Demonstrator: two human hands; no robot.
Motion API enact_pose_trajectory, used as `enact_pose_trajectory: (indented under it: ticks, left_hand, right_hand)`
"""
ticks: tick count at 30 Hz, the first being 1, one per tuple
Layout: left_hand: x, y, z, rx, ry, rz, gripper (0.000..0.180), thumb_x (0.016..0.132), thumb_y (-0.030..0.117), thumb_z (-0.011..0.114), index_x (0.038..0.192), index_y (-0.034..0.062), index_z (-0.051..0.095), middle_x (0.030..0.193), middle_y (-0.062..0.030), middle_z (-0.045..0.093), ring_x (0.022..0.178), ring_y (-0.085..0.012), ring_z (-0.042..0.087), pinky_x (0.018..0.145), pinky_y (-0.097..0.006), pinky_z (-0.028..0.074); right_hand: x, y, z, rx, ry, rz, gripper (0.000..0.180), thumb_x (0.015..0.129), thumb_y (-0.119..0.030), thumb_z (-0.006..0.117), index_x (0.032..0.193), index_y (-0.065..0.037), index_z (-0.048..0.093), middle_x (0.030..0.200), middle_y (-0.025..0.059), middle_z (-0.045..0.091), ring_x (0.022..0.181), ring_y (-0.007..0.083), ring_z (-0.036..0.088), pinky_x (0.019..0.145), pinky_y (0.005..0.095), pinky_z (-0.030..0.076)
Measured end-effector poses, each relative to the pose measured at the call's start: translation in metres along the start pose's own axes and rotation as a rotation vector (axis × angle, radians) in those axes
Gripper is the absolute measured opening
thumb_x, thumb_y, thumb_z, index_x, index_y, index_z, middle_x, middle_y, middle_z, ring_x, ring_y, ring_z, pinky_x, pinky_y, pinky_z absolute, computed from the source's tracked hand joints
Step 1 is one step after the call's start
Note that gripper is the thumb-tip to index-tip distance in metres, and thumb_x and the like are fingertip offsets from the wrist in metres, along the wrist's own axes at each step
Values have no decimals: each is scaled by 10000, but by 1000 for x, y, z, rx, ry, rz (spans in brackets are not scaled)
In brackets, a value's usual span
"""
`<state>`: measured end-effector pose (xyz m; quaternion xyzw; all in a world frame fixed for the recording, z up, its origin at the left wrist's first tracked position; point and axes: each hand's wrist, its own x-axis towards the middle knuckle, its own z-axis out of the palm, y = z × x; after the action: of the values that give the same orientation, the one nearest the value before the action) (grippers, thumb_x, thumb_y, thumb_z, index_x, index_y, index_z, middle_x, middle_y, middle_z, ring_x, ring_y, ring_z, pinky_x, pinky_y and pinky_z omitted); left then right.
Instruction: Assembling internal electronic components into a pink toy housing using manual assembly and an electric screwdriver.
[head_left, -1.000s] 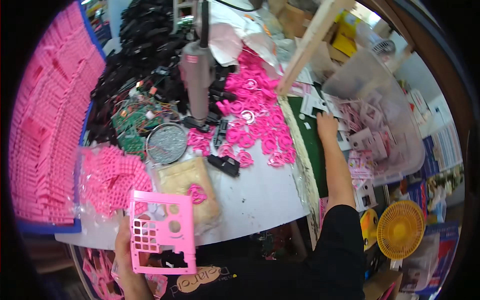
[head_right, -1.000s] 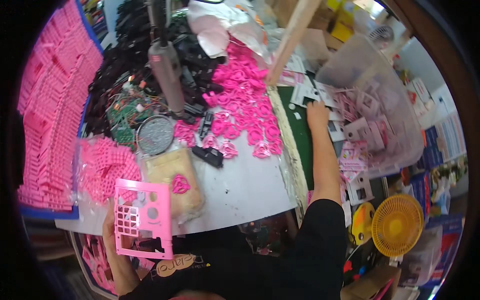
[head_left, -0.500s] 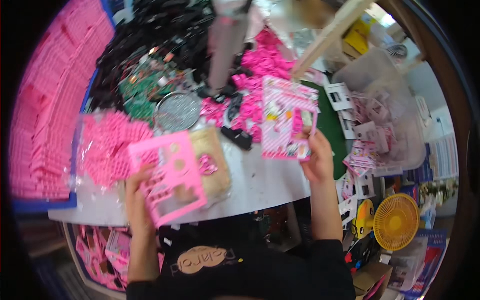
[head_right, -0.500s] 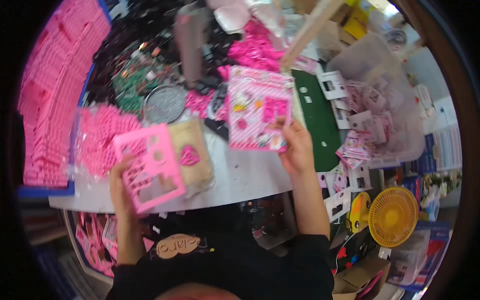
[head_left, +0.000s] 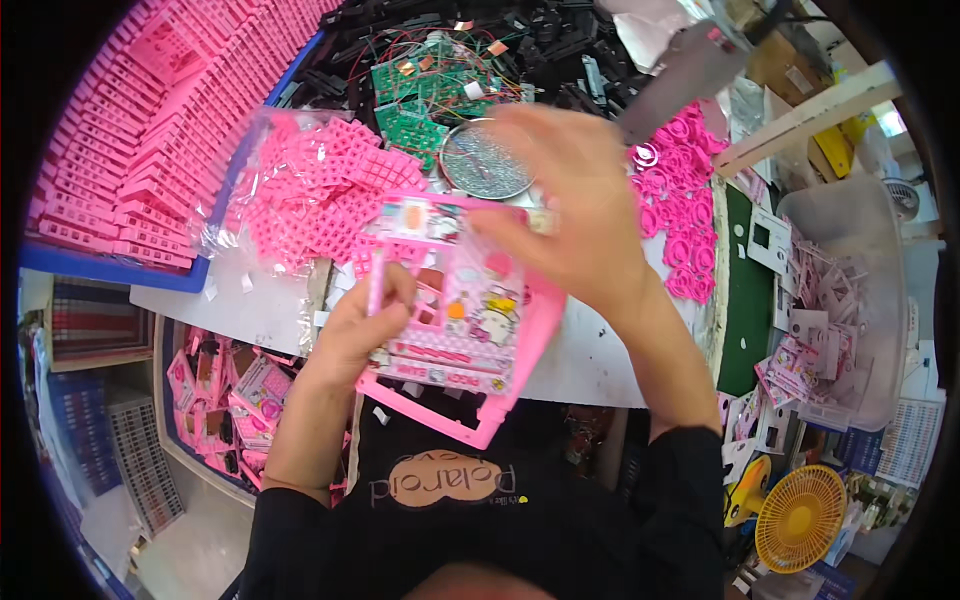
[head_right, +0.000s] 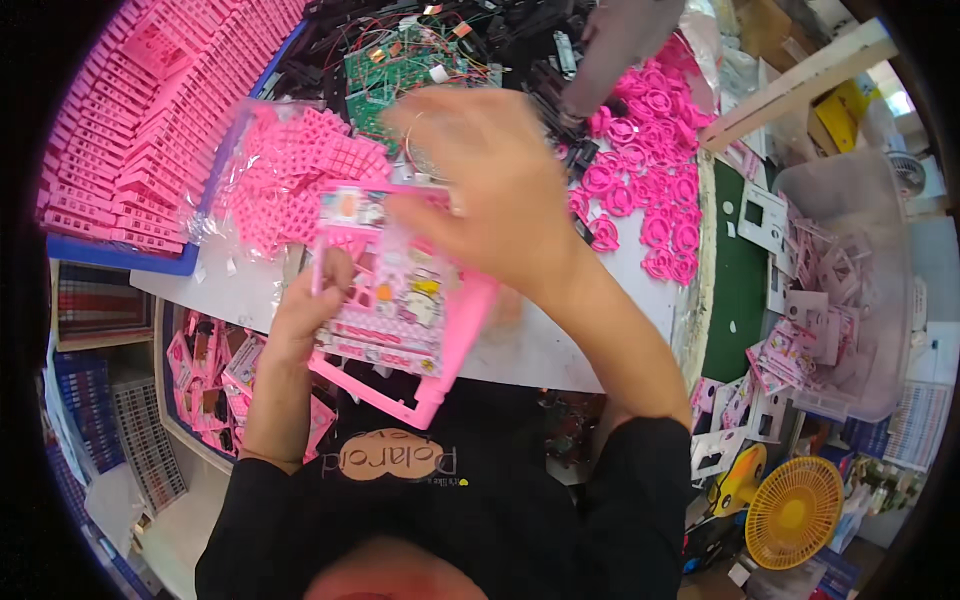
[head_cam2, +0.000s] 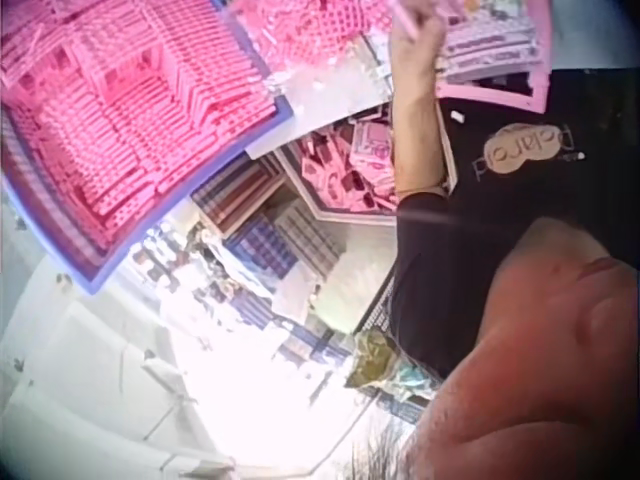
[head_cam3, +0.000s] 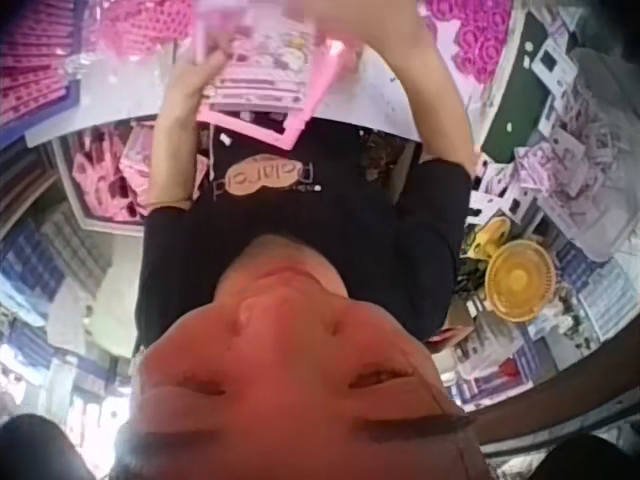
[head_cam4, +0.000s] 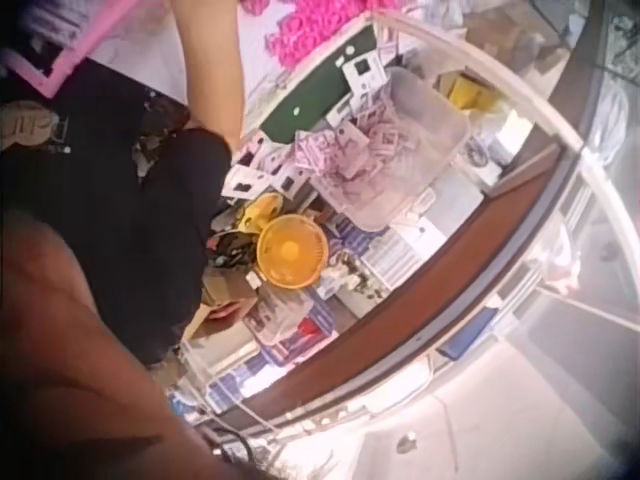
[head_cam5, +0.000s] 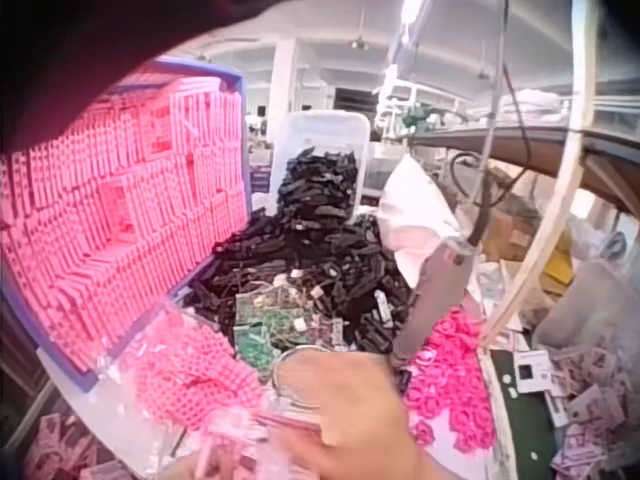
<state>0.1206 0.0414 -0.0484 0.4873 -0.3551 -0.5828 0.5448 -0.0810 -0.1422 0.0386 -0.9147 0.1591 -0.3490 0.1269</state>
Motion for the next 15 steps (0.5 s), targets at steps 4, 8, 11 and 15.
enact_pose_trajectory:
  ticks: [4,8,11,15]
  left_hand:
    - [-10,6,-6,-247,0,86,307,868,131,649,1142,55,534,1053,-35,615,939,-122,581,894,-291,449]
    - [2,-2,21,232,326,213,710,847,60,639,1480,-13,326,1202,-87,551,989,-163,565,1090,-359,349]
    - [2,6,37,402,390,280,901,778,-3,676,1553,-19,217,1184,-104,500,946,-149,532,1045,-339,387]
    - [8,6,35,606,464,308,983,724,-16,731,1557,-14,210,1150,-82,489,847,-111,482,773,-263,452]
  right_hand:
    - [-99,-15,42,1303,30,652,757,844,-144,749,1473,-1,354,1372,147,521,1202,250,561,1019,388,465]
    - [-124,-52,81,1485,67,873,604,932,-117,676,1437,12,372,1318,109,562,1124,187,593,952,344,508]
    - [-111,-57,75,1379,121,791,472,963,-110,633,1367,15,423,1213,106,619,1065,151,611,893,319,526]
    - [-115,-54,65,1398,29,806,450,982,-142,610,1361,20,430,1176,109,631,1051,143,608,873,308,523]
